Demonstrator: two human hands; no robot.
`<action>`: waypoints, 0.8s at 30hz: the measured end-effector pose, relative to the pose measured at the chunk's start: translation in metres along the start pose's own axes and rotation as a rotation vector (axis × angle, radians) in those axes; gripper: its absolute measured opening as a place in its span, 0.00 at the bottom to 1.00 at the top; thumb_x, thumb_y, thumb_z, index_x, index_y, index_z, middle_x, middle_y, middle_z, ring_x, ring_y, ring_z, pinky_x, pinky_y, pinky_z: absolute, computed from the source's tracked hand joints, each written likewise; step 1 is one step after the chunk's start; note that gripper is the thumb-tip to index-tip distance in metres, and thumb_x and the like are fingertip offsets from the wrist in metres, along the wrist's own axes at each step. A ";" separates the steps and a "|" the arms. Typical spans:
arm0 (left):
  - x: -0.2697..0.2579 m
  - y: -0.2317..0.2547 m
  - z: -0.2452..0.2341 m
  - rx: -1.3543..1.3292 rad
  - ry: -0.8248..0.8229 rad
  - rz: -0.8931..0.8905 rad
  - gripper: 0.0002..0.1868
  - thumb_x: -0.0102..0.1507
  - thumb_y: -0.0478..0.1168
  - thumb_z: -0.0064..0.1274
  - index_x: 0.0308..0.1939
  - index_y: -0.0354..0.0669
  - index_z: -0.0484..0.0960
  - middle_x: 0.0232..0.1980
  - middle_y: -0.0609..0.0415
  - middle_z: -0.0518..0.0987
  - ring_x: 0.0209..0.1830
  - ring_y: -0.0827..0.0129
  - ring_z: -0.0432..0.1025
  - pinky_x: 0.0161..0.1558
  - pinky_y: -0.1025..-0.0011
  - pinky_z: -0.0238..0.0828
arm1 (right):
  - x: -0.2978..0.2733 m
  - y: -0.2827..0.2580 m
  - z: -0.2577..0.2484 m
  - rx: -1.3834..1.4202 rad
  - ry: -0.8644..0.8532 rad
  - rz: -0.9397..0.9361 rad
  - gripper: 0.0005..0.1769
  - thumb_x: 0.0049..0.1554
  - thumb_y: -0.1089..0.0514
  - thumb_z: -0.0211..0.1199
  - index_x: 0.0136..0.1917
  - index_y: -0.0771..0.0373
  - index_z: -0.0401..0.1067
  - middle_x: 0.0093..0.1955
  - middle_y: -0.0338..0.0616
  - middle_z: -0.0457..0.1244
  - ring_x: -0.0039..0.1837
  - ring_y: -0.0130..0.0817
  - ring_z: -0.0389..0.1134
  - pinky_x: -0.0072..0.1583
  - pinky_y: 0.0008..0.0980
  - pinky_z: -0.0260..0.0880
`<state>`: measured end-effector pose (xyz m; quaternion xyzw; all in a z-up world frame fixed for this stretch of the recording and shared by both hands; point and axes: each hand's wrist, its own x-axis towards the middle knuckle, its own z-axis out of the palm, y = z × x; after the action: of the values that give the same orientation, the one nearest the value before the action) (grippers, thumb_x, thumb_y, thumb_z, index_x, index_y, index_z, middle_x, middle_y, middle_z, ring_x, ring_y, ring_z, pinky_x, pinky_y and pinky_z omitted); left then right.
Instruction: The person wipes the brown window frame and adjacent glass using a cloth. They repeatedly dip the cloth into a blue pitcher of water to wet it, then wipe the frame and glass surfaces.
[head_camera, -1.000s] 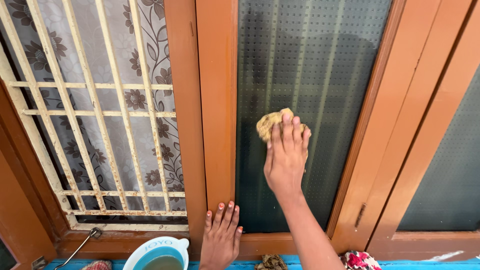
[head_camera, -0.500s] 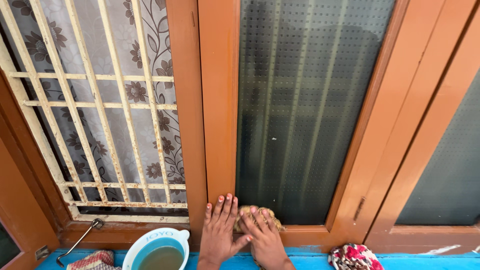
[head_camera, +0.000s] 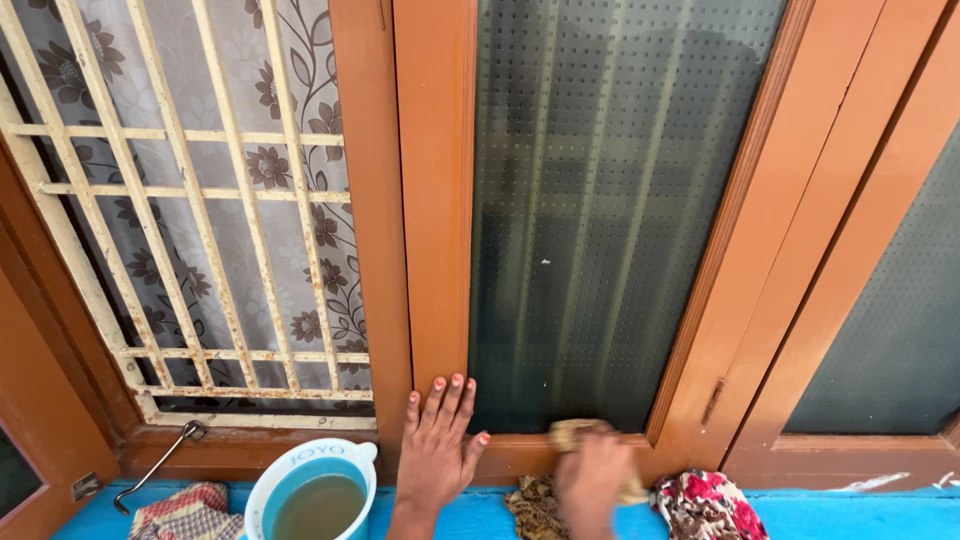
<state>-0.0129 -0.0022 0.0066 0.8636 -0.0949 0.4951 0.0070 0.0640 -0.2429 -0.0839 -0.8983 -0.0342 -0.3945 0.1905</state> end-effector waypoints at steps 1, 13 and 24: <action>0.000 0.001 0.000 -0.001 0.007 -0.004 0.36 0.72 0.62 0.24 0.79 0.49 0.51 0.84 0.56 0.46 0.84 0.64 0.34 0.79 0.54 0.21 | -0.007 -0.019 0.006 0.139 0.098 -0.183 0.13 0.52 0.59 0.57 0.51 0.64 0.70 0.46 0.51 0.59 0.50 0.49 0.60 0.54 0.51 0.60; -0.004 0.000 0.005 0.034 -0.033 -0.030 0.31 0.71 0.49 0.30 0.79 0.56 0.54 0.83 0.60 0.48 0.84 0.67 0.37 0.80 0.55 0.24 | 0.014 0.034 -0.036 -0.031 -0.211 -0.461 0.16 0.50 0.63 0.61 0.54 0.60 0.71 0.50 0.46 0.63 0.54 0.47 0.62 0.58 0.50 0.62; -0.004 0.010 0.007 -0.014 -0.024 -0.084 0.32 0.69 0.46 0.36 0.78 0.52 0.55 0.82 0.57 0.50 0.83 0.63 0.39 0.78 0.51 0.25 | -0.015 -0.048 -0.006 0.205 0.194 -0.516 0.21 0.44 0.61 0.62 0.52 0.68 0.70 0.50 0.54 0.61 0.52 0.51 0.62 0.56 0.55 0.61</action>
<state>-0.0104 -0.0121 -0.0013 0.8727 -0.0619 0.4831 0.0326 0.0398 -0.1996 -0.0759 -0.7940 -0.2827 -0.5085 0.1761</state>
